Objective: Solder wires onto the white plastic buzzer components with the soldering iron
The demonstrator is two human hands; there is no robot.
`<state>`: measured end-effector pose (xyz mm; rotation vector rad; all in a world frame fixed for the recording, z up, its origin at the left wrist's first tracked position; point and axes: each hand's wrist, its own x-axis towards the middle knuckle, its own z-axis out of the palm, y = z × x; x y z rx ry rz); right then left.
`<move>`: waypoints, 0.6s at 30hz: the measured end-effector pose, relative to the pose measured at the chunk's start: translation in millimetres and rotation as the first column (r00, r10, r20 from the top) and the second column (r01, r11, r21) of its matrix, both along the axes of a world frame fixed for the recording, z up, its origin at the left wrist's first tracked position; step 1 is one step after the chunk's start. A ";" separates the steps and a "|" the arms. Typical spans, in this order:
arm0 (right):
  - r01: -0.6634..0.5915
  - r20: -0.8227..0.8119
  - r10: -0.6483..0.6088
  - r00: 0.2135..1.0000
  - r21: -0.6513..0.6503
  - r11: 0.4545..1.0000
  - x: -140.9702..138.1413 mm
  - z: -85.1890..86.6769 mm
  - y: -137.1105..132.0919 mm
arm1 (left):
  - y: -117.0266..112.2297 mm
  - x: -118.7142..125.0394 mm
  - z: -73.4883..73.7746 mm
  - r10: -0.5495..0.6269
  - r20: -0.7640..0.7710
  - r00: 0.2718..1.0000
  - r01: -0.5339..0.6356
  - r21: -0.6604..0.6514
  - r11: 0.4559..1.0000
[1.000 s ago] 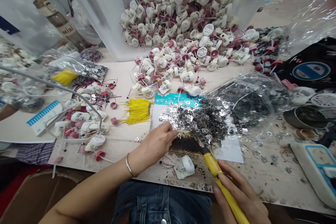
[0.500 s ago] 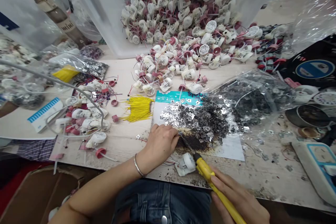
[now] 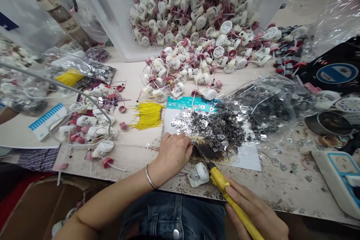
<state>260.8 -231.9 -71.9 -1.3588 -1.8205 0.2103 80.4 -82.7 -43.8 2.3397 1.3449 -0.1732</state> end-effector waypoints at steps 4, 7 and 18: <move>-0.032 0.006 0.032 0.999 -0.019 0.999 0.1 3.8 -0.5 | -0.6 2.2 1.6 0.012 -0.011 1.000 -0.012 0.001 1.000; -0.029 0.007 0.029 1.000 -0.009 1.000 -0.7 2.6 -0.3 | -0.8 3.3 1.4 0.018 -0.012 1.000 -0.018 0.004 1.000; 0.196 -0.147 -0.196 0.970 -0.013 0.981 -13.0 10.5 -4.6 | -2.3 6.3 -1.2 0.053 -0.014 0.999 -0.053 -0.011 0.999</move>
